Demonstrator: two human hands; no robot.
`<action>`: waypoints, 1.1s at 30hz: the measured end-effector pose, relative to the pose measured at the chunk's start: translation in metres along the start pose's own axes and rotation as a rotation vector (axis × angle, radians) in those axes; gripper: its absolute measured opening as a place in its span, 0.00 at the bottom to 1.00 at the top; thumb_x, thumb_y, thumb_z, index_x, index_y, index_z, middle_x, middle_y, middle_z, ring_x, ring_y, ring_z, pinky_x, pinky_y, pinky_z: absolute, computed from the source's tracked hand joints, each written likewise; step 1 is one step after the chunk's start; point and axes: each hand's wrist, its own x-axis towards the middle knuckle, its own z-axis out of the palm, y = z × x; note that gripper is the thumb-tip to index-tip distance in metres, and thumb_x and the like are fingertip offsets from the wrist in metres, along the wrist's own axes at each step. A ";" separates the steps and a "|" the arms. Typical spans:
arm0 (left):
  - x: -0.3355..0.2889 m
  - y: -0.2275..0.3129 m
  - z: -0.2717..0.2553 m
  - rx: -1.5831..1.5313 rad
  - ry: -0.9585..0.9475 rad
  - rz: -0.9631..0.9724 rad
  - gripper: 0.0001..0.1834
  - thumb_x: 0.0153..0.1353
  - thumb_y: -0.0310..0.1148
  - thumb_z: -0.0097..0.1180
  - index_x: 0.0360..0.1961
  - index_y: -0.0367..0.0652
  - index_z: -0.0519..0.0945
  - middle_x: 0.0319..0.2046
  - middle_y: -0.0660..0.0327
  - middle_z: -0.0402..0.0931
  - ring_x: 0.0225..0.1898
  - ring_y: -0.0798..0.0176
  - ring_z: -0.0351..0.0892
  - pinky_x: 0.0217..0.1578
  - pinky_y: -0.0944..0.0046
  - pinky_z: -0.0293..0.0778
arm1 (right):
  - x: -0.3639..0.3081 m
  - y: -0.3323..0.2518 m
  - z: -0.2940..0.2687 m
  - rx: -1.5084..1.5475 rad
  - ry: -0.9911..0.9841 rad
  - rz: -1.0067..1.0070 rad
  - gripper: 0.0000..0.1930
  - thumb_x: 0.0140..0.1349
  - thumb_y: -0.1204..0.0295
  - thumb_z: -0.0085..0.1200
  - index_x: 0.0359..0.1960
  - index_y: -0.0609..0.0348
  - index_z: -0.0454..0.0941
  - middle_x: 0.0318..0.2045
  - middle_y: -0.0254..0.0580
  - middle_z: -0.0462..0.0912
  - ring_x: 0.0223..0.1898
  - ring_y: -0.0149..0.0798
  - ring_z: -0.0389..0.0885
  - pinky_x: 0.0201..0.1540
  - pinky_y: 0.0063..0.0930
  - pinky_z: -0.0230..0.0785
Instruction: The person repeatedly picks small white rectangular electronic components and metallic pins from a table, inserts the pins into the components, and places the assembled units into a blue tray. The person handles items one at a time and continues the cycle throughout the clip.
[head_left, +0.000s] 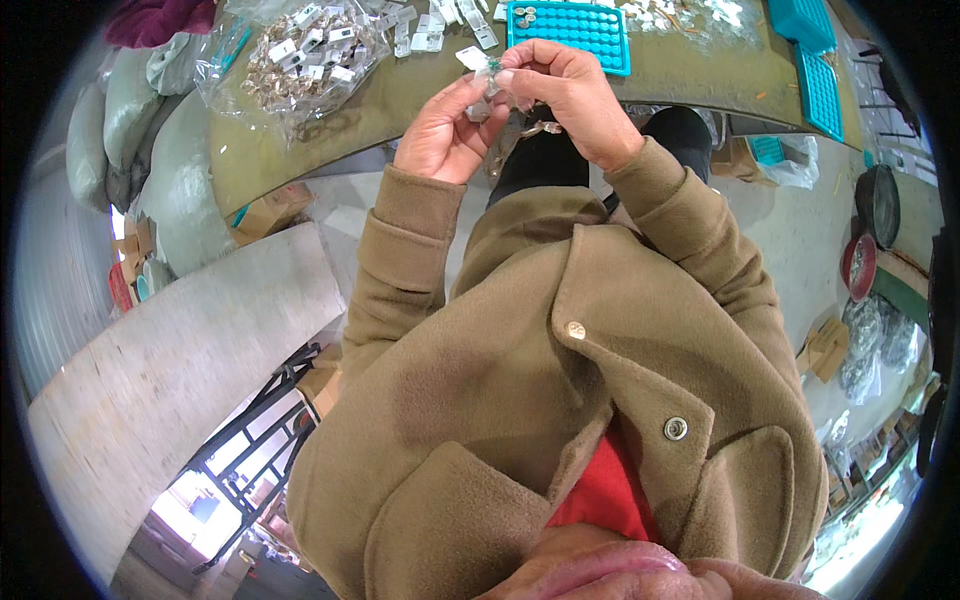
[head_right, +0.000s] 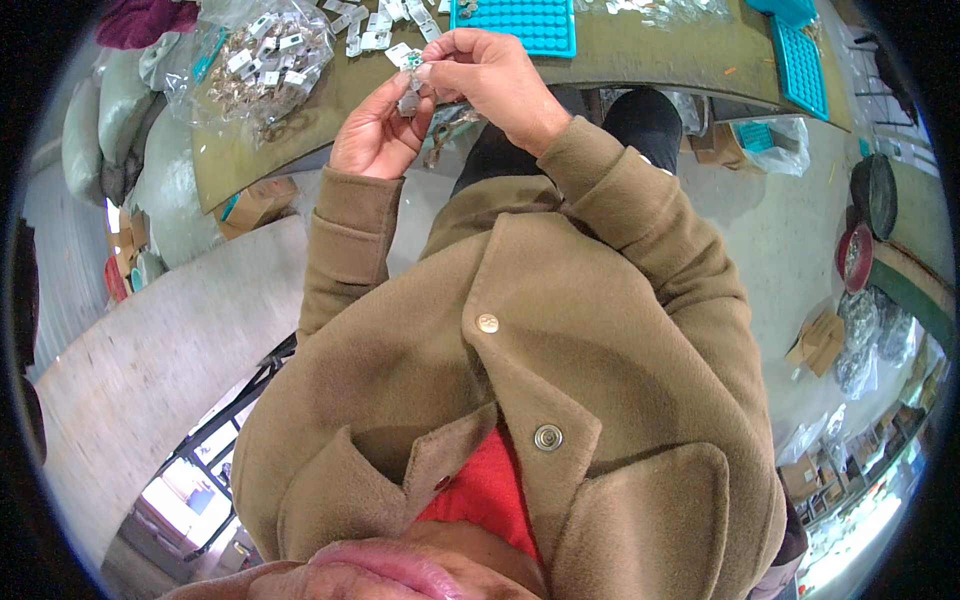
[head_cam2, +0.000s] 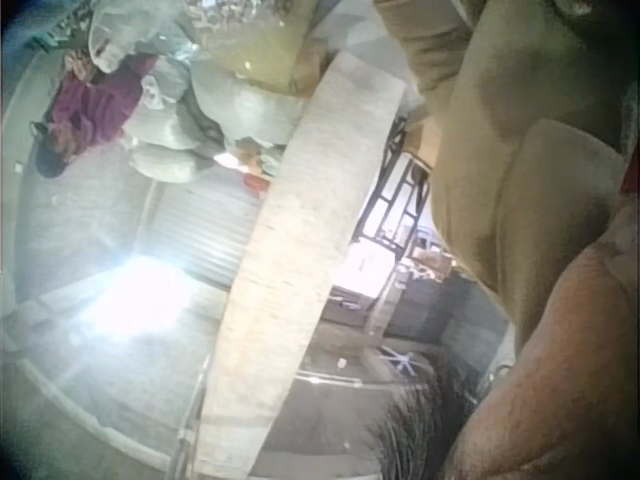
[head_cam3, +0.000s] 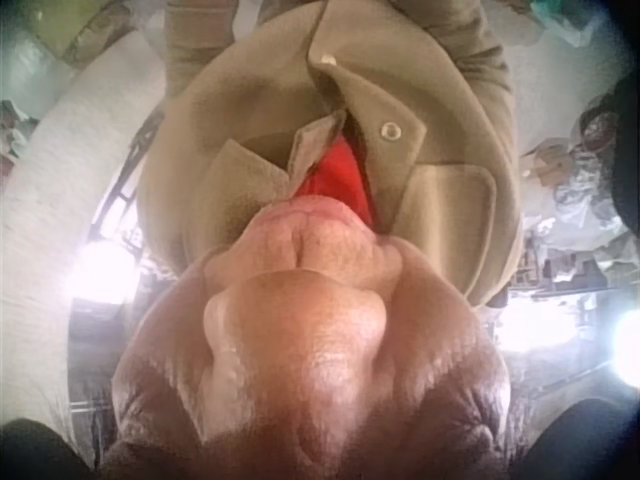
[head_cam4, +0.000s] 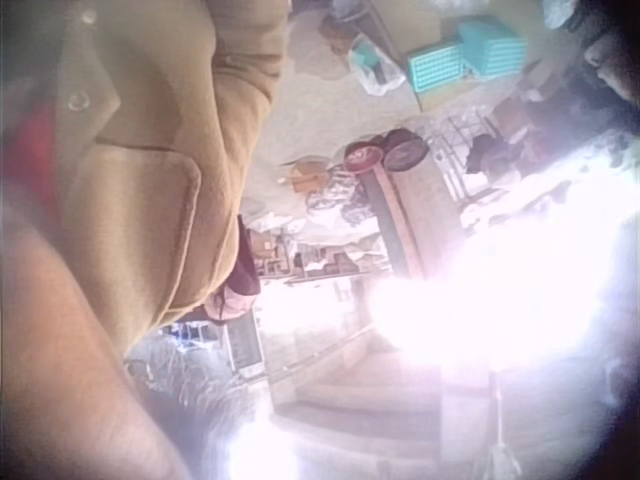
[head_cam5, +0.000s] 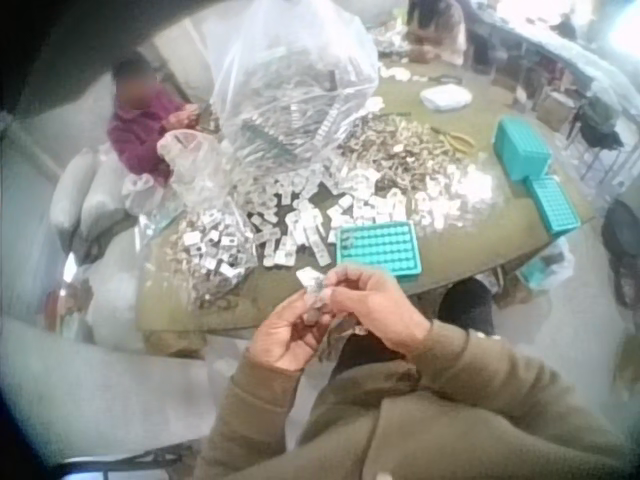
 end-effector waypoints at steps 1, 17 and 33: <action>0.000 -0.002 0.001 -0.005 0.003 -0.004 0.13 0.64 0.28 0.56 0.49 0.40 0.75 0.39 0.63 0.79 0.36 0.70 0.79 0.37 0.71 0.80 | -0.001 -0.001 -0.002 0.022 0.024 0.014 0.02 0.62 0.75 0.55 0.35 0.59 0.77 0.27 0.27 0.74 0.27 0.22 0.69 0.34 0.16 0.63; -0.008 -0.019 0.037 0.427 0.064 0.335 0.17 0.62 0.27 0.59 0.53 0.36 0.76 0.41 0.62 0.80 0.39 0.71 0.81 0.35 0.75 0.81 | -0.027 -0.006 -0.014 0.350 0.052 0.103 0.03 0.64 0.72 0.55 0.34 0.57 0.76 0.26 0.28 0.76 0.25 0.21 0.70 0.29 0.14 0.64; -0.007 -0.035 0.041 0.866 0.120 0.554 0.18 0.64 0.26 0.56 0.55 0.34 0.76 0.42 0.59 0.80 0.36 0.72 0.80 0.31 0.73 0.78 | -0.024 0.002 -0.017 0.037 0.087 -0.065 0.02 0.62 0.75 0.57 0.33 0.58 0.77 0.29 0.29 0.79 0.30 0.22 0.76 0.33 0.17 0.68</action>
